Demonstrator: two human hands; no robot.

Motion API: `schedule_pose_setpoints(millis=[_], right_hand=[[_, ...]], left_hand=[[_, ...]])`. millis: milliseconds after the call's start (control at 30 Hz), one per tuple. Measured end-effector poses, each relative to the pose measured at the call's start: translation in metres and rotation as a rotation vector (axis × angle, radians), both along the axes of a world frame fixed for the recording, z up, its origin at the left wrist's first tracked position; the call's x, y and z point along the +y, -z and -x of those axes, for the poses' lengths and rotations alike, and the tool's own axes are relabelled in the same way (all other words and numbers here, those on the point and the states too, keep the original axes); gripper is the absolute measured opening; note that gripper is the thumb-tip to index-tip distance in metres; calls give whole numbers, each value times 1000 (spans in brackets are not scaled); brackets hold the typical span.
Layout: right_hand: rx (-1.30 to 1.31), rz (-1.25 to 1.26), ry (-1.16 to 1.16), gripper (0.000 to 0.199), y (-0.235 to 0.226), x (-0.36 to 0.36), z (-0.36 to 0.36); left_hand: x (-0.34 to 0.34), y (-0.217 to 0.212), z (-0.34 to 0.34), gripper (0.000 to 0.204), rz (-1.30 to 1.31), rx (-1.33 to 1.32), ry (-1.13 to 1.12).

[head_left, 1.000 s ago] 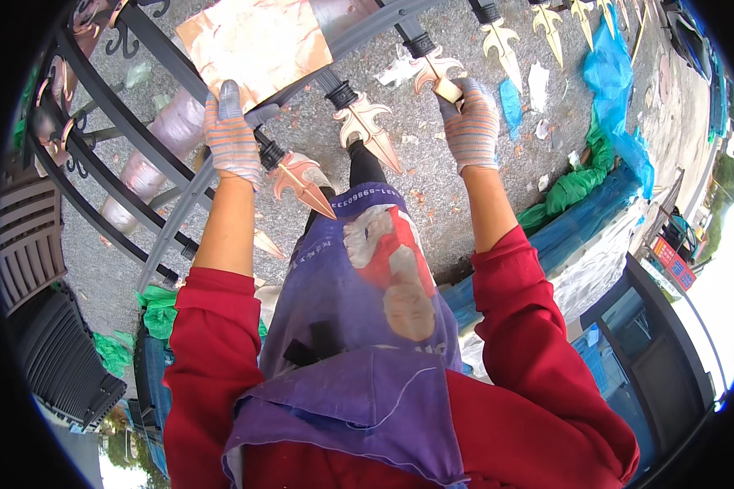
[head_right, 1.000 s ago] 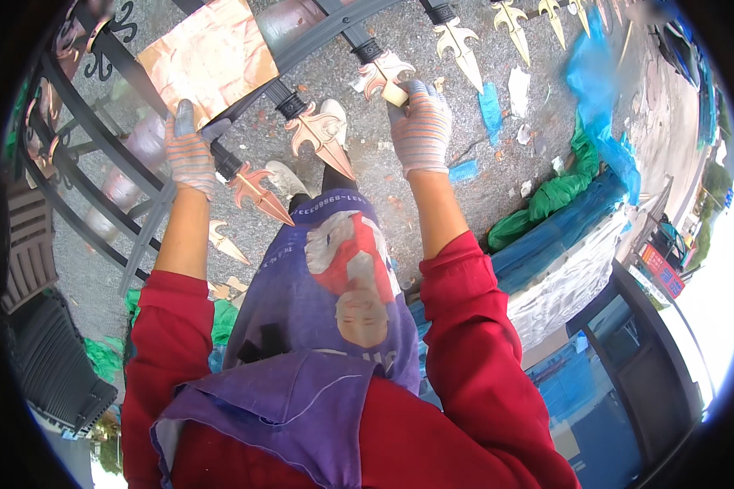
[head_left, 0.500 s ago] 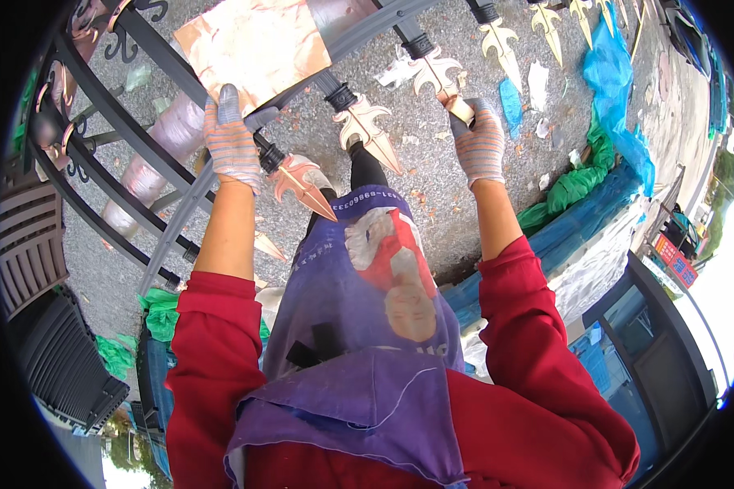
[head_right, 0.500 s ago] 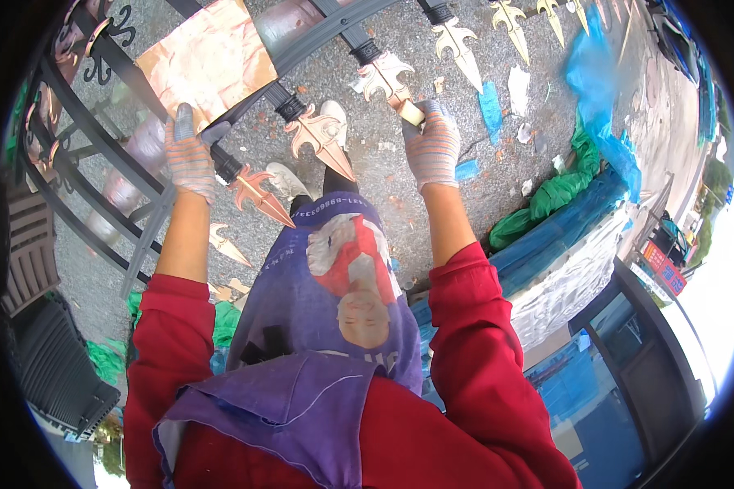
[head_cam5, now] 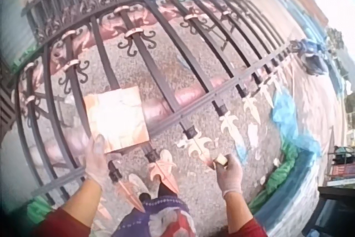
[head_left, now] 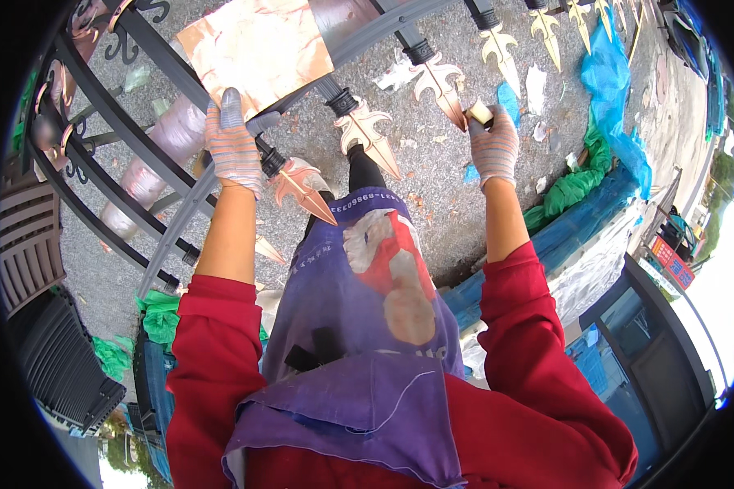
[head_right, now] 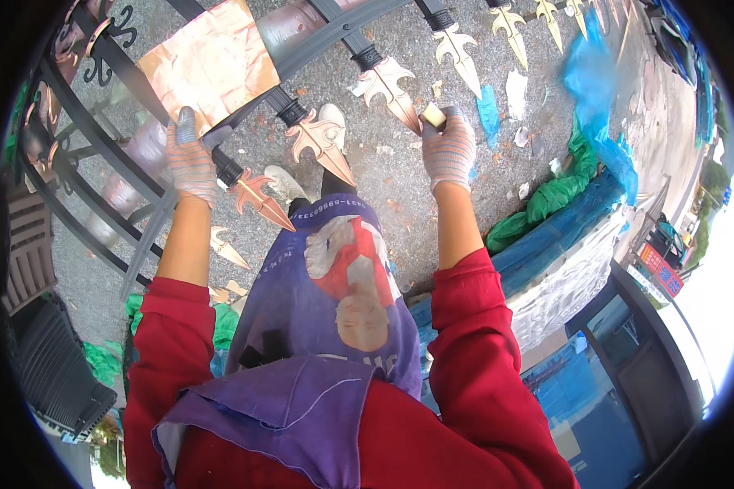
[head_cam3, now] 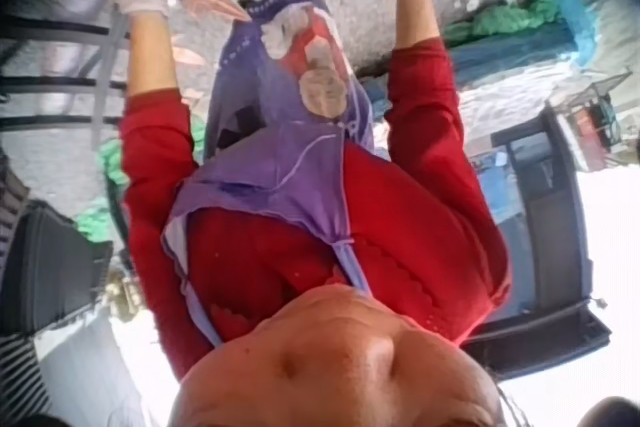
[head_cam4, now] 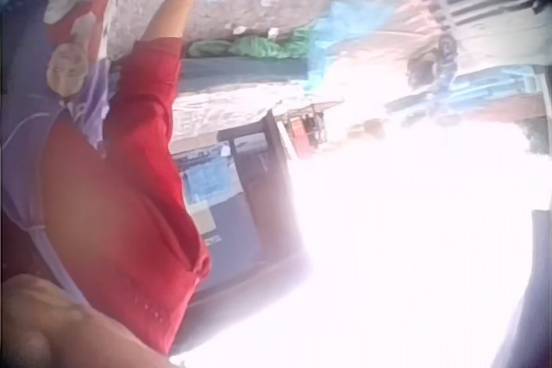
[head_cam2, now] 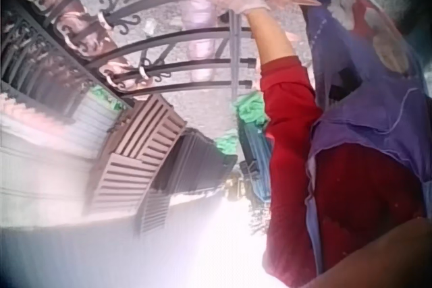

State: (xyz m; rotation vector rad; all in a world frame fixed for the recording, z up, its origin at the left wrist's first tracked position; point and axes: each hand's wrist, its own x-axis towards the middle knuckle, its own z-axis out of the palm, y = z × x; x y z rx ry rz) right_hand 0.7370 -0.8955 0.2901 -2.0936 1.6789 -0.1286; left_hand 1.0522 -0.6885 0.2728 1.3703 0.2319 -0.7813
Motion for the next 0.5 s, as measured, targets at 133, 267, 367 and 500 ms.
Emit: schedule_pose_setpoints(millis=[133,267,367,500], right_hand=[[-236,7,44,26,0,5,-9],[-127,60,-144,25,-12,3,-51],[15,5,-158,25,-9,19,-29],[-111,16,-50,25,-1,27,-23]], left_hand=[[5,2,-3,40,-22,-177,207],[1,0,-3,41,-16,-11,96],[5,5,-2,42,-16,-82,89],[-2,-9,1,43,-18,3,54]])
